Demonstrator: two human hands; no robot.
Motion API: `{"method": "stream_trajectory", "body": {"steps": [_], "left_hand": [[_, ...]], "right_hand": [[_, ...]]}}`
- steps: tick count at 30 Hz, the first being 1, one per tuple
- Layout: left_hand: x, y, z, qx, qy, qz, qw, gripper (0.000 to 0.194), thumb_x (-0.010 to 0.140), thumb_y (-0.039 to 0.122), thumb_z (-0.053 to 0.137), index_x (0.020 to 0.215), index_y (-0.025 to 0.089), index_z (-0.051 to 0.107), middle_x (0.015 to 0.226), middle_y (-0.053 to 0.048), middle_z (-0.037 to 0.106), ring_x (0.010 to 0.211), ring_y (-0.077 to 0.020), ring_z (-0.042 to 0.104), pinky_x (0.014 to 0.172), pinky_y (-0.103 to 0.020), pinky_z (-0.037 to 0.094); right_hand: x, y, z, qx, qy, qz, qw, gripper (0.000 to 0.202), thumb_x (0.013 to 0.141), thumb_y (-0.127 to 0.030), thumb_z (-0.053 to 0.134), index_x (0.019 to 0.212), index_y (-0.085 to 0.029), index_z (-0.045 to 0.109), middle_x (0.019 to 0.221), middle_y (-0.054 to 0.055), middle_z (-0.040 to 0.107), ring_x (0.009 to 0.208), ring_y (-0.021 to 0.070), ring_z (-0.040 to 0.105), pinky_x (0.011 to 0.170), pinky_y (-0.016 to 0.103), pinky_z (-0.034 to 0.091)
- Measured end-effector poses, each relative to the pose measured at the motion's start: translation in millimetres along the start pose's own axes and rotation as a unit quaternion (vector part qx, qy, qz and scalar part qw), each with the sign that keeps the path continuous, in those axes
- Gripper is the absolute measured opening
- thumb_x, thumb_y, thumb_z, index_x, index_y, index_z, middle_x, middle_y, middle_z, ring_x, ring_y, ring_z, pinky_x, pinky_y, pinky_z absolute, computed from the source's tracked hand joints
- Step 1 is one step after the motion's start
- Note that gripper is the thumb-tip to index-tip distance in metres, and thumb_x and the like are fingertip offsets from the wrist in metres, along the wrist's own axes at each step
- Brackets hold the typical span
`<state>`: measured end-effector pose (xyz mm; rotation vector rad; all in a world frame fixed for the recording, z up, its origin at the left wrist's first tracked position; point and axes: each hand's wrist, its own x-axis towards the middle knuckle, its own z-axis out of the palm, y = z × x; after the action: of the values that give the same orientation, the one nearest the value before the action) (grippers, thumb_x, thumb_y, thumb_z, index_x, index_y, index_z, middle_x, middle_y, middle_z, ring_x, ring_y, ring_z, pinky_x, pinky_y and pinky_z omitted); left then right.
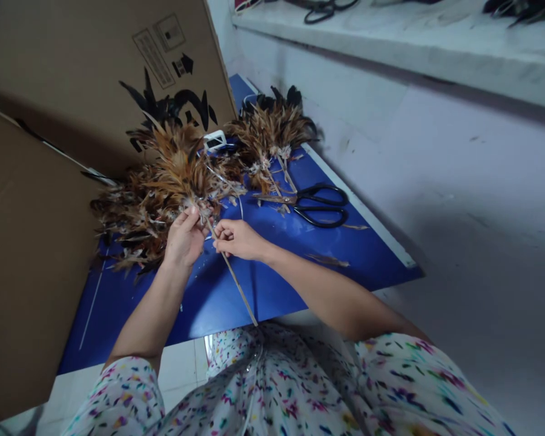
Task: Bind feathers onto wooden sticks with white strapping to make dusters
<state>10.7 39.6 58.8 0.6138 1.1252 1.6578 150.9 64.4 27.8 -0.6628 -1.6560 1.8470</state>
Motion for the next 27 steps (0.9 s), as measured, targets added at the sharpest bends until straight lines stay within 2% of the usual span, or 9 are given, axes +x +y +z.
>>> {"method": "stream_trajectory", "body": {"steps": [3, 10, 15, 18, 23, 27], "left_hand": [[-1, -1, 0.8, -0.001, -0.013, -0.003, 1.0, 0.03, 0.06, 0.025, 0.084, 0.072, 0.018, 0.057, 0.07, 0.001, 0.066, 0.076, -0.0132, 0.067, 0.07, -0.025, 0.052], [-1, -7, 0.6, -0.013, -0.002, -0.006, 1.0, 0.029, 0.065, 0.027, 0.081, 0.076, 0.019, 0.056, 0.082, -0.001, 0.071, 0.083, -0.0145, 0.07, 0.075, -0.027, 0.053], [-3, -12, 2.3, -0.029, 0.008, 0.014, 0.999, 0.031, 0.065, 0.026, 0.081, 0.077, 0.02, 0.054, 0.079, 0.001, 0.072, 0.087, -0.0159, 0.071, 0.078, -0.028, 0.053], [-4, -13, 3.4, -0.036, 0.022, 0.004, 0.999, 0.031, 0.065, 0.024, 0.081, 0.078, 0.02, 0.054, 0.08, -0.001, 0.073, 0.089, -0.0171, 0.07, 0.077, -0.029, 0.053], [-3, -12, 2.8, -0.041, 0.027, -0.014, 0.999, 0.029, 0.065, 0.023, 0.082, 0.079, 0.018, 0.056, 0.084, -0.002, 0.072, 0.08, -0.0146, 0.069, 0.075, -0.028, 0.053], [0, -13, -0.2, -0.026, 0.002, -0.036, 0.999, 0.022, 0.07, 0.026, 0.079, 0.082, 0.016, 0.063, 0.08, -0.001, 0.07, 0.068, -0.0087, 0.065, 0.071, -0.023, 0.052]], "right_hand": [[-1, -2, 1, -0.001, 0.0, -0.001, 1.0, 0.017, 0.069, -0.019, 0.063, 0.08, -0.016, 0.051, 0.059, -0.006, 0.061, 0.044, 0.005, 0.052, 0.042, 0.016, 0.039], [-1, 0, 2, -0.001, -0.01, -0.009, 1.0, 0.015, 0.07, -0.019, 0.063, 0.079, -0.016, 0.051, 0.06, -0.005, 0.061, 0.045, 0.0052, 0.053, 0.044, 0.016, 0.04], [-1, 3, 2, -0.008, -0.012, -0.02, 1.0, 0.014, 0.071, -0.019, 0.062, 0.079, -0.016, 0.05, 0.061, -0.005, 0.061, 0.046, 0.0055, 0.053, 0.045, 0.017, 0.041], [-1, 4, 3, -0.007, -0.014, -0.026, 1.0, 0.014, 0.071, -0.019, 0.062, 0.079, -0.017, 0.05, 0.061, -0.005, 0.061, 0.046, 0.0054, 0.053, 0.046, 0.017, 0.042], [0, 5, 2, -0.004, -0.017, -0.029, 0.999, 0.014, 0.073, -0.019, 0.061, 0.08, -0.016, 0.05, 0.061, -0.005, 0.062, 0.046, 0.0055, 0.054, 0.046, 0.017, 0.042], [0, 4, 3, 0.001, -0.02, -0.031, 0.999, 0.014, 0.073, -0.018, 0.062, 0.079, -0.017, 0.049, 0.061, -0.006, 0.061, 0.046, 0.0053, 0.054, 0.047, 0.017, 0.043]]}}
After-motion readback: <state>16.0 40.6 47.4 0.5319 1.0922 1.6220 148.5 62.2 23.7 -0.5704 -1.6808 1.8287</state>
